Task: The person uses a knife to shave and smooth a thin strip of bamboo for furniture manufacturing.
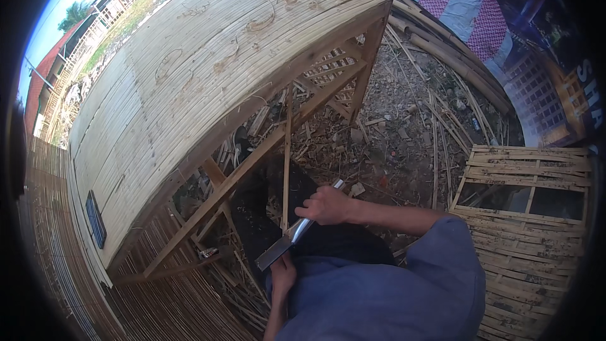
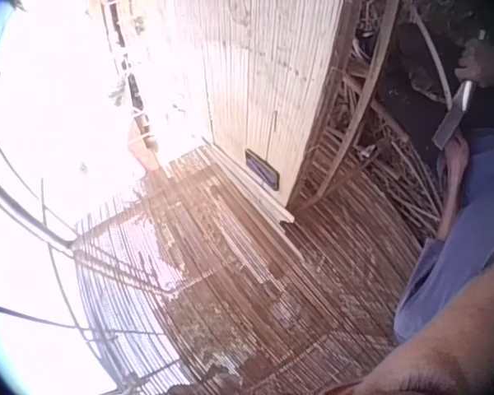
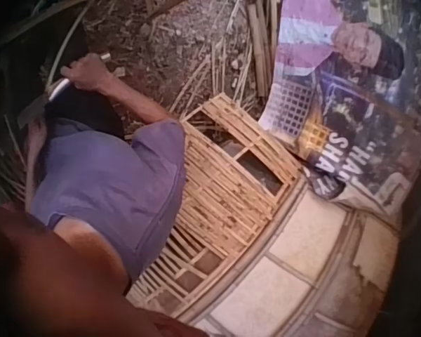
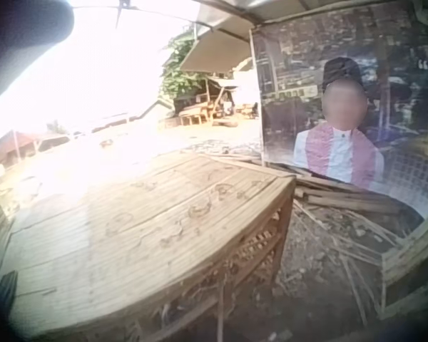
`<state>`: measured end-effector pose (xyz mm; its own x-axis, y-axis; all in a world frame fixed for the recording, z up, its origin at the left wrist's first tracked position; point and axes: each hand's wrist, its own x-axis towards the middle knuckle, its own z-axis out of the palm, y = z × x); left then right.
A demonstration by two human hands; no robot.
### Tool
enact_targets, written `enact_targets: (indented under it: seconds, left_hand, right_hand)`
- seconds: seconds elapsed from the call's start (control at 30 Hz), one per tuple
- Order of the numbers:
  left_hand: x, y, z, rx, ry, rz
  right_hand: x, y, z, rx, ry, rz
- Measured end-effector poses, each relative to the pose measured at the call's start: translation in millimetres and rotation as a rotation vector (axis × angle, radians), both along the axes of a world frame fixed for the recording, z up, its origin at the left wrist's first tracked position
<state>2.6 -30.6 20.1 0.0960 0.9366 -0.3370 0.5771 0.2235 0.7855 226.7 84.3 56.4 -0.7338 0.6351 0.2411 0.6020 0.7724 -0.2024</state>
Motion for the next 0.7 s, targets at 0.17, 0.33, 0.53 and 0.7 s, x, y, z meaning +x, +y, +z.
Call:
enact_targets:
  seconds: [0.17, 0.33, 0.53, 0.7]
  left_hand:
    - [6.8, 7.3, 20.1, -0.176, 0.09, 0.035]
    - [18.9, -3.6, 12.5, -0.069, 0.058, 0.031]
    - [-1.7, -7.7, -4.4, -0.021, -0.009, 0.043]
    - [-16.7, -9.2, -27.7, -0.134, -0.171, 0.068]
  right_hand:
    - [17.7, 22.5, -15.5, -0.174, -0.209, -0.178]
    - [95.6, 122.7, -17.0, -0.346, 0.149, -1.262]
    - [87.9, 53.9, -0.3, -0.291, -0.107, -0.705]
    - [47.6, 20.8, -3.4, -0.3, -0.073, -0.435]
